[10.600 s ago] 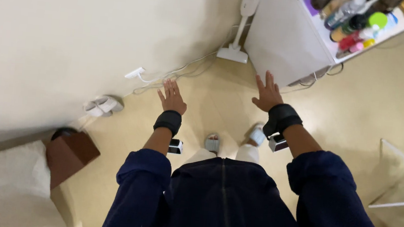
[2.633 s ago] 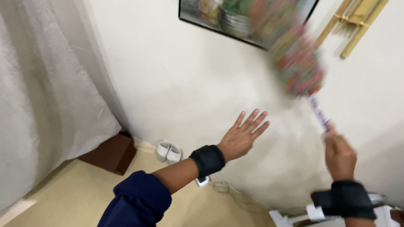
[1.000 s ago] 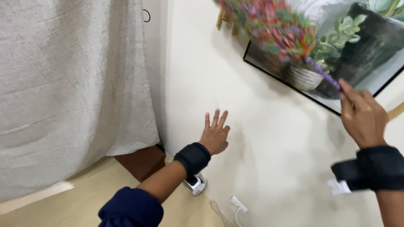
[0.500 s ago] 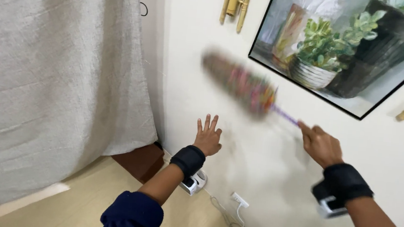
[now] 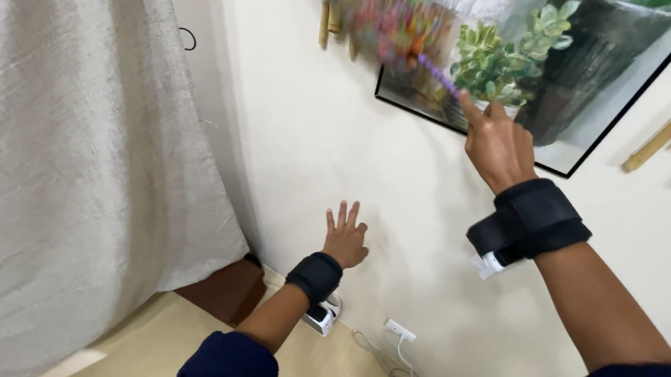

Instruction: The person uses a colorful feather duster to clean a wall, a framed picture, and a white cabinet. They then dust a small black shelf, a lamp, and a vase of artificial sunflowers, holding the flowers with one hand while dusting them with the other.

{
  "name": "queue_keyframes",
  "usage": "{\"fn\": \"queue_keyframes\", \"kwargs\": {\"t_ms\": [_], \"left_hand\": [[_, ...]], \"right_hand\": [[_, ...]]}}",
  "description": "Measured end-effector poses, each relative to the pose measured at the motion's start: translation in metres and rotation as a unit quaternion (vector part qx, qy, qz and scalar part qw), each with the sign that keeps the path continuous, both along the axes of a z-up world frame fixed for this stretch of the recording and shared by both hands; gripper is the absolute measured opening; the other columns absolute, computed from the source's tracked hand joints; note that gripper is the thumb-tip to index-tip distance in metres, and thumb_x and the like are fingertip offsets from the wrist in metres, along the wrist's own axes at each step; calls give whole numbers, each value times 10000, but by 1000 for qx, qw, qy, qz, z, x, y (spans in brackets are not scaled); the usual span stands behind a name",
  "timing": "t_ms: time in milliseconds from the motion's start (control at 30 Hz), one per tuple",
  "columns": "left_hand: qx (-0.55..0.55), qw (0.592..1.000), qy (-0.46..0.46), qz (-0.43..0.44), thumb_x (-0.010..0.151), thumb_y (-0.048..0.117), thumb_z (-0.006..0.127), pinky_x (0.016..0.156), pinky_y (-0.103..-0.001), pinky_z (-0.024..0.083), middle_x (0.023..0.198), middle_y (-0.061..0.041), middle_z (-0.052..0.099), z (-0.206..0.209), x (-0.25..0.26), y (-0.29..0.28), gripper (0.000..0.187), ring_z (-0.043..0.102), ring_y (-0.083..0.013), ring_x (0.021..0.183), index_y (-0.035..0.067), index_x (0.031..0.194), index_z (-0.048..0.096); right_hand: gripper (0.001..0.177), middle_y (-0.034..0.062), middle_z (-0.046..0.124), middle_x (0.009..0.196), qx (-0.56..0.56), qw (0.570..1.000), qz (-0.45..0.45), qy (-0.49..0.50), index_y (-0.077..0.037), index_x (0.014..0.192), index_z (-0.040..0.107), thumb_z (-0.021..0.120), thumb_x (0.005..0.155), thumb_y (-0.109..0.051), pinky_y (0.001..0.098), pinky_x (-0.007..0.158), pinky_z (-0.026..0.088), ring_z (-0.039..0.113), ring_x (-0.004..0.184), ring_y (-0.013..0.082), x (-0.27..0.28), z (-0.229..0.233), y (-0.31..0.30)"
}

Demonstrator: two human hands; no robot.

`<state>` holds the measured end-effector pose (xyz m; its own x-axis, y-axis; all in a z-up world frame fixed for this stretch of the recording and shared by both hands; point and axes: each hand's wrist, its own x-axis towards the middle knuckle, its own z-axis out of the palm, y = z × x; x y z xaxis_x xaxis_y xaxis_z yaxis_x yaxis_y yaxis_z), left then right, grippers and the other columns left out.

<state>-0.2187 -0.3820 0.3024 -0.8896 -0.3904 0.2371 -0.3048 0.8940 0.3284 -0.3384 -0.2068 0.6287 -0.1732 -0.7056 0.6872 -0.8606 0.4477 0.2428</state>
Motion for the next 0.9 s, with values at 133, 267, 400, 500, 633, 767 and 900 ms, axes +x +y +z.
{"fn": "queue_keyframes", "kwargs": {"t_ms": [133, 267, 400, 500, 633, 767, 900], "left_hand": [[10, 999, -36, -13, 828, 306, 762, 1184, -748, -3, 1687, -244, 67, 5, 7, 3, 515, -45, -509, 1554, 31, 1242, 626], [-10, 999, -43, -17, 831, 347, 759, 1171, -762, 10, 1683, -248, 57, -30, 0, -12, 569, -39, -513, 1542, 23, 1275, 612], [-28, 997, -69, -20, 834, 373, 750, 1179, -765, 47, 1695, -236, 70, -37, -9, -7, 599, -12, -504, 1552, 34, 1307, 609], [-27, 995, -90, -42, 818, 389, 766, 1173, -766, 34, 1676, -239, 74, -46, -28, 7, 631, -16, -512, 1539, 31, 1310, 600], [-21, 991, -102, -79, 823, 355, 769, 1158, -771, 15, 1676, -254, 40, -51, -52, 42, 585, -51, -533, 1530, 29, 1283, 615], [-38, 987, -103, -116, 841, 400, 758, 1178, -771, 37, 1694, -246, 58, -33, -58, 76, 616, -29, -534, 1552, 30, 1309, 605], [-31, 988, -74, -132, 846, 417, 742, 1160, -775, 32, 1684, -254, 40, -44, -64, 96, 645, -42, -538, 1534, 67, 1356, 560]], "right_hand": [[614, 199, 659, 997, 80, 996, -43, 24, -247, 1475, 623, 589, 891, -64, 498, 550, 529, 654, 653, 388, -12, -35, 25], [550, 137, 686, 920, 168, 981, -90, 25, -295, 1396, 665, 582, 888, -99, 455, 503, 528, 666, 592, 315, -13, -62, 76], [394, 65, 687, 820, 175, 977, -119, 26, -325, 1285, 729, 625, 932, -182, 408, 480, 519, 653, 549, 269, -15, -62, 140], [305, 55, 669, 801, 73, 992, -99, 33, -297, 1233, 762, 673, 956, -209, 416, 505, 501, 634, 575, 280, -6, -43, 179], [281, 91, 641, 845, -62, 993, -98, 23, -229, 1295, 750, 685, 1029, -168, 427, 572, 500, 627, 661, 298, -23, -19, 212], [276, 153, 630, 948, -182, 981, -50, -36, -101, 1393, 682, 643, 1119, -108, 441, 703, 520, 630, 788, 330, -71, -35, 222], [401, 144, 671, 875, -30, 998, -45, -30, -135, 1371, 684, 618, 977, -105, 447, 610, 545, 651, 702, 338, -57, -53, 234]]}}
